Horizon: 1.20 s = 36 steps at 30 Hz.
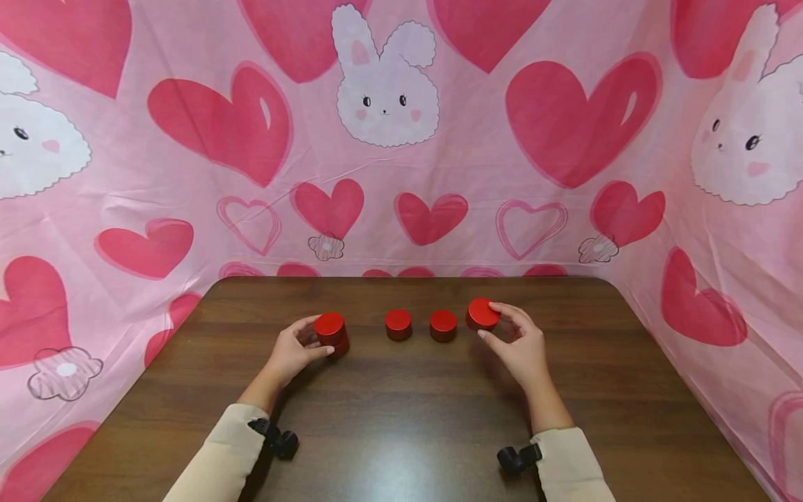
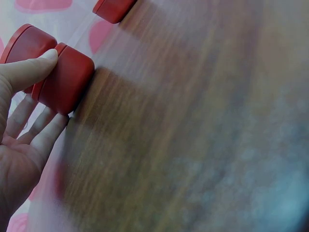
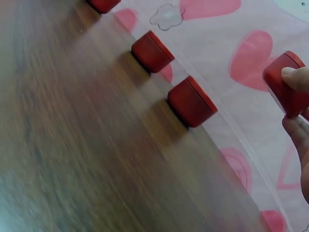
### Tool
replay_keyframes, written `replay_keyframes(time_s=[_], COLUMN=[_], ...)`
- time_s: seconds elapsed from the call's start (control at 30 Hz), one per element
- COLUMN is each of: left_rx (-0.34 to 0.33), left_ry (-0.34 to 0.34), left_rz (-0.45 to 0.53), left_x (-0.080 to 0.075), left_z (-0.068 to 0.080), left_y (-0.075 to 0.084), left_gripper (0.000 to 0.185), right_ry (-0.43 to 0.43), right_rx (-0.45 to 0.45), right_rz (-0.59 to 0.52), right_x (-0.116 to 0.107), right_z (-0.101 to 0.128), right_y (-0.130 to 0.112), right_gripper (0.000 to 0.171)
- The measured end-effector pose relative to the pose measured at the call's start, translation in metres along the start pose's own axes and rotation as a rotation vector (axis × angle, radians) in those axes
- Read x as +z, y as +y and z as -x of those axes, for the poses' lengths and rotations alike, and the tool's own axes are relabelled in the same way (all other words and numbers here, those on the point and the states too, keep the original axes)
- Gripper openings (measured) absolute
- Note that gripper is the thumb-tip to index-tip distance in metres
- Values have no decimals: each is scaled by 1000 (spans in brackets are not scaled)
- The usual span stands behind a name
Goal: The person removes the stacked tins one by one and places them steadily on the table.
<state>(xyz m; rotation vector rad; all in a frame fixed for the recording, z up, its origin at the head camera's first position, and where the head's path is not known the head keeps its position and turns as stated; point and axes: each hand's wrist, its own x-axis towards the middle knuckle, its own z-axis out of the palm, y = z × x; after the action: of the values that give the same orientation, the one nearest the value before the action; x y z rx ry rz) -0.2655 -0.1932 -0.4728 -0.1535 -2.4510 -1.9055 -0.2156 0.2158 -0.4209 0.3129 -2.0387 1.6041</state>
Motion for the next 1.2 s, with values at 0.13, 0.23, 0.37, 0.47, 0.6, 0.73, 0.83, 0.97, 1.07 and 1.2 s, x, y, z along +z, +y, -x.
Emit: replay_keyframes(time_s=[0.13,0.23,0.37,0.47,0.6,0.73,0.83,0.97,1.07,1.2], left_rx=[11,17,16,6,1,8,3,-1,8,15], left_ry=[3,3,3,5,8,9,8,7,4,2], left_rz=[7,6,5,4,4,2,-1,-1,5,15], left_x=[0,0,0,0,0,0,-1,-1,-1,0], left_z=[-1,-1,-1,-1,-1,-2,-1,-1,0,-1], left_y=[-1,-1,0,0,1,0,0,-1,-1,-2], left_gripper=[70,70,70,70,70,70,70,70,70,70], right_ry=[7,2,-13,-28,-54,-96,-137,-176,-185,-197], right_rx=[49,71,117,162,210,252,275,275,273,280], right_rz=[62,90,120,135,162,212,258,311,333,340], right_x=[-5,-9,-13,-14,-17,-18,-18,-18,-17,-17], right_z=[-3,-5,-8,-10,-12,-13,-14,-15,-16,-16], right_y=[18,34,46,51,55,61,66,71,73,76], right_gripper=[50,51,51,51,51,51,50,48,48,48])
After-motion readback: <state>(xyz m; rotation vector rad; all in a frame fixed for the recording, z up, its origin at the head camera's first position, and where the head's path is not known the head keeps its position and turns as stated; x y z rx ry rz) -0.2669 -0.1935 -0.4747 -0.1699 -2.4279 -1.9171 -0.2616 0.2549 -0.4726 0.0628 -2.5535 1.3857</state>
